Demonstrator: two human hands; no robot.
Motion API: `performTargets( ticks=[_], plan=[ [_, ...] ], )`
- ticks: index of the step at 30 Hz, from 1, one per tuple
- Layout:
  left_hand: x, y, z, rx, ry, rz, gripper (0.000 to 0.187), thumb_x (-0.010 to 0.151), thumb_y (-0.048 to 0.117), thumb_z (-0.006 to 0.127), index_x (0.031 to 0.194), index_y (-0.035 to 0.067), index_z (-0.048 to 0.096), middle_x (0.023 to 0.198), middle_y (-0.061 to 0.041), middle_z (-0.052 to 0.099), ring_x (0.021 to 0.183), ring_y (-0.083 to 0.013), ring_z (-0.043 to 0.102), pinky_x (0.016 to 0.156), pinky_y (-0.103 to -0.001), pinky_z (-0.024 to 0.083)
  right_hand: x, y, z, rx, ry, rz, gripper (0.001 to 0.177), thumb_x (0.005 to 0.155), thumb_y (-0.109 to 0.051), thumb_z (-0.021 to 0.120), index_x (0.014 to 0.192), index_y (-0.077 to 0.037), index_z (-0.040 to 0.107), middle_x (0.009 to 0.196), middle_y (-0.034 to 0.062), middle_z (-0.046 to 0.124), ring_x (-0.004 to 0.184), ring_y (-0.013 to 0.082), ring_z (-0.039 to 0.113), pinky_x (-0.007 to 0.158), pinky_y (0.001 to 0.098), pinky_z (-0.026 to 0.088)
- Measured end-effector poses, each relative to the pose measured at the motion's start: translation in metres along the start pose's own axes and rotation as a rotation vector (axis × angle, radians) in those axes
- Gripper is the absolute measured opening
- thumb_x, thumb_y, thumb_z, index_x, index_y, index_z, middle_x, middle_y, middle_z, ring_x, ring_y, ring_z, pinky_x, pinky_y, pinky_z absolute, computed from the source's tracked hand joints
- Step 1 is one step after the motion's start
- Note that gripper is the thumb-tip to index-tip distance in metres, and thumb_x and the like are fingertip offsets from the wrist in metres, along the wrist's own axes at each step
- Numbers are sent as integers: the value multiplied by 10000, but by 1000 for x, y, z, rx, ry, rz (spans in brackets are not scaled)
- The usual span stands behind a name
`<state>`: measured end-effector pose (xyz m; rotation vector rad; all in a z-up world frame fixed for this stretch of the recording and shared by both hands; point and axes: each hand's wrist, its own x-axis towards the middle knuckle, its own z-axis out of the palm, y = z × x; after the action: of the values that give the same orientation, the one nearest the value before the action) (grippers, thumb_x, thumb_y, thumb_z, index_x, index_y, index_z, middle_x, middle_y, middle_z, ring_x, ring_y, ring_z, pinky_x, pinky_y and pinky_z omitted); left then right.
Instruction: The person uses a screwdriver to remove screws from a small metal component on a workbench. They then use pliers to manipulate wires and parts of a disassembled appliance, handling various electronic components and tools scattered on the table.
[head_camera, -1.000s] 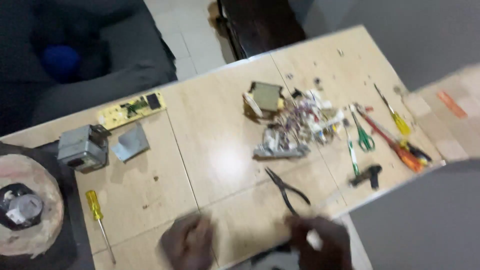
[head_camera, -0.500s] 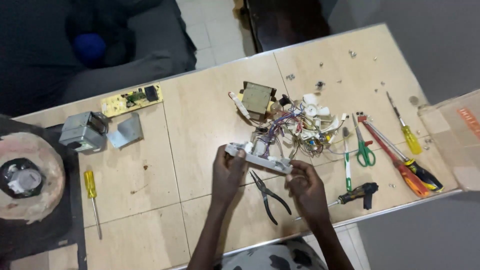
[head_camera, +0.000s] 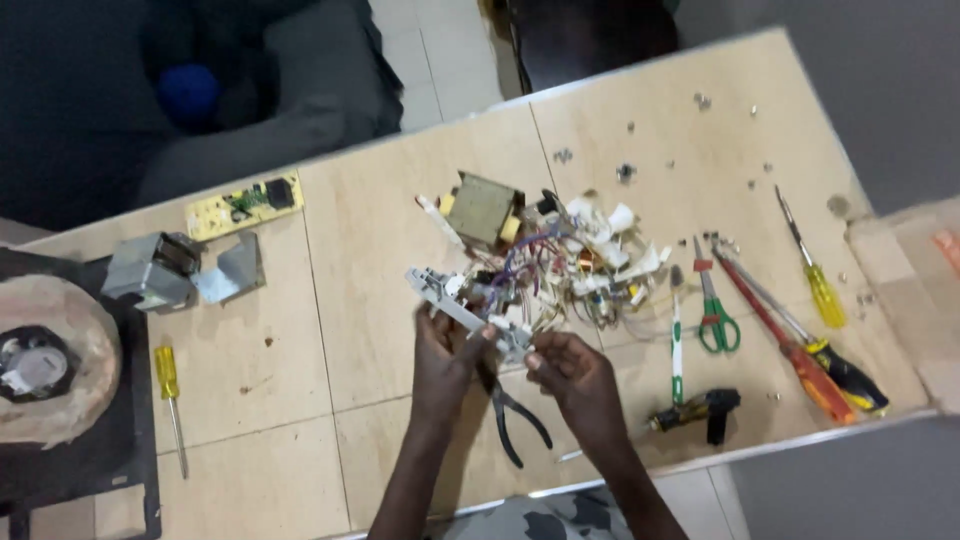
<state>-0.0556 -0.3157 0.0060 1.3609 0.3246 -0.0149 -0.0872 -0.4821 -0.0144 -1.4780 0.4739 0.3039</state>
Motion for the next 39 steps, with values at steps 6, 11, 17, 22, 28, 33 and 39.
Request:
performTargets(
  ticks=[6,11,17,22,28,33,39],
  plan=[
    [0,20,5,39,112,-127,539,833,259,726,1331,95,604,1215,-80,731,1187,-211,688,970,-356,541,10,-7,0,48,-111,13,347,913,-279,682,1121,-14,764,862,124,803,720,192,712,643,304,516],
    [6,20,4,12,86,-57,517,845,288,713,1306,85,599,1192,-97,722,1153,-223,672,958,-361,530,26,-9,7,266,-84,0,323,887,-199,735,1135,6,726,929,119,752,822,237,700,744,367,555],
    [5,3,-3,-44,-73,-1,1065,771,178,874,1586,2,211,1521,-270,444,1380,-423,485,1113,-537,417,26,-6,18,308,-32,-105,147,932,-98,754,1040,-2,730,815,64,705,776,141,693,737,296,589],
    [19,21,3,-105,-75,-95,1007,786,83,840,1586,131,230,1415,-194,503,1179,-335,601,920,-435,582,24,-13,21,297,6,-47,317,934,-121,741,1193,43,663,961,196,746,847,254,741,788,360,616],
    [20,37,-3,-181,-34,-284,888,730,173,773,1513,219,356,1377,-200,582,1155,-372,677,803,-515,656,-9,71,2,-795,-62,-229,364,745,-230,644,1100,-183,714,1057,38,753,1038,253,674,910,408,506],
    [14,28,-3,-174,-68,-268,672,768,241,765,1392,142,534,1235,-110,668,1129,-253,673,843,-431,611,-39,96,41,-1327,96,-403,260,755,-166,597,998,-169,504,940,112,584,855,348,647,620,461,598],
    [16,25,-9,-259,-126,-284,573,849,156,717,1409,136,597,1089,-68,694,904,-210,653,695,-410,586,-41,81,10,-999,-255,-159,198,786,-202,520,954,-195,625,870,121,742,887,413,673,793,544,495]
  ],
)
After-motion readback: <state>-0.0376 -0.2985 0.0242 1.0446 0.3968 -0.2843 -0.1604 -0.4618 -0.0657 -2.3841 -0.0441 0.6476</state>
